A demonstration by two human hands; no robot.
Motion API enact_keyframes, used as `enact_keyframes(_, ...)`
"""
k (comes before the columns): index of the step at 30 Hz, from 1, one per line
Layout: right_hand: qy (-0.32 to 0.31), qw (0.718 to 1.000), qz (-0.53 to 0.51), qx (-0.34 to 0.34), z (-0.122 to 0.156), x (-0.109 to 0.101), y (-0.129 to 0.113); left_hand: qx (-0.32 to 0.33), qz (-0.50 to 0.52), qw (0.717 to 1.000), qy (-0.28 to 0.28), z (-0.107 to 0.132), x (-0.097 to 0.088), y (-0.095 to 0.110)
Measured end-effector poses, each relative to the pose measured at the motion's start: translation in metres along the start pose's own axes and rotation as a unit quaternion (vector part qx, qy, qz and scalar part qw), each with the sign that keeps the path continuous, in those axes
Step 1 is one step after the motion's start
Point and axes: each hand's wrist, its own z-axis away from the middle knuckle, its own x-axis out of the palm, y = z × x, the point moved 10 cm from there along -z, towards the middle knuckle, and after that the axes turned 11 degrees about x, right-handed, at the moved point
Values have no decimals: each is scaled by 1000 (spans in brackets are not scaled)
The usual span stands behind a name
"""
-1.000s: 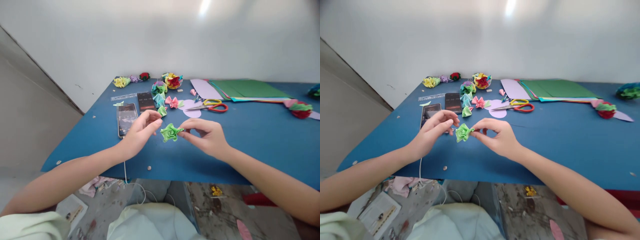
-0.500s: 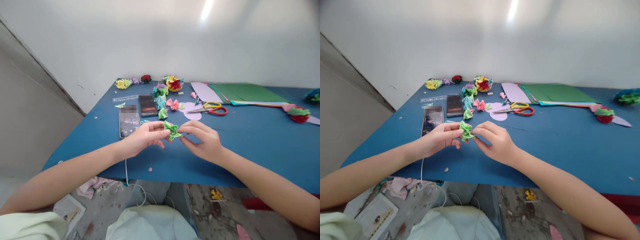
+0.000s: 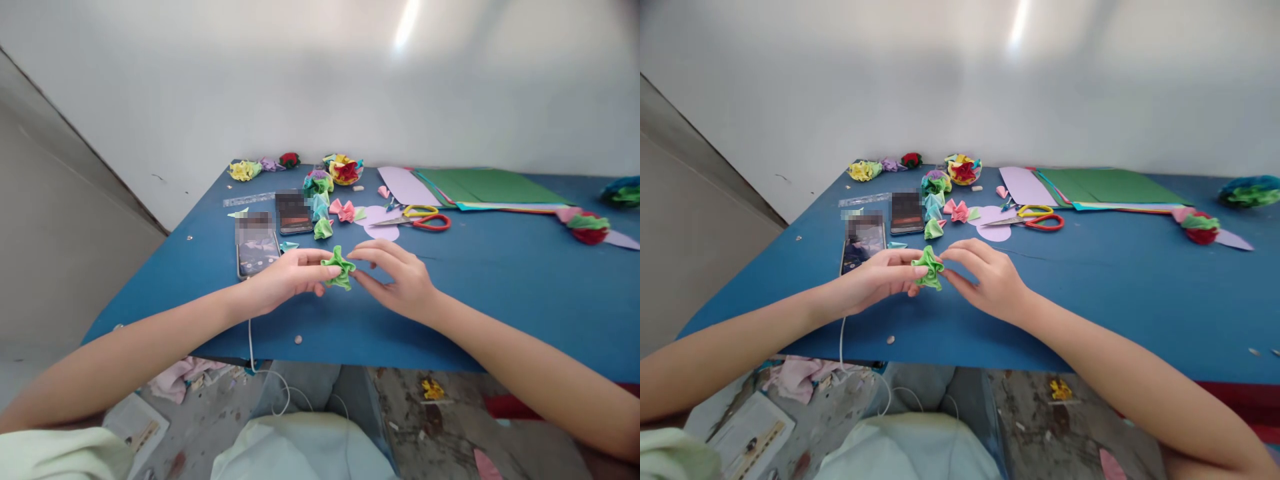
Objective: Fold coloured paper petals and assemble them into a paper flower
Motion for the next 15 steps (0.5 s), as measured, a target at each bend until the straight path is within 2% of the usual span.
enact_keyframes(3,-4,999,-17,-40,2,2,-7,3,-13,999,-29,0,5,-1)
enact_keyframes(5,12,999,-16,-38,3,2,-7,10,-55,998,-33,-1,4,-1)
enact_keyframes(7,29,999,-2,-29,3,0,-5,73,-164,984,20,-2,-8,12)
enact_keyframes(8,36,999,12,-30,3,0,-6,130,-241,960,63,0,-14,27)
enact_keyframes(9,38,998,31,-34,3,1,-8,198,-323,920,103,6,-17,44)
enact_keyframes(11,37,995,75,-49,3,4,-14,315,-462,818,139,20,-5,71)
enact_keyframes(13,26,991,112,-70,4,9,-21,369,-551,740,112,27,15,77)
enact_keyframes(15,13,987,133,-91,5,15,-29,377,-608,694,83,28,28,72)
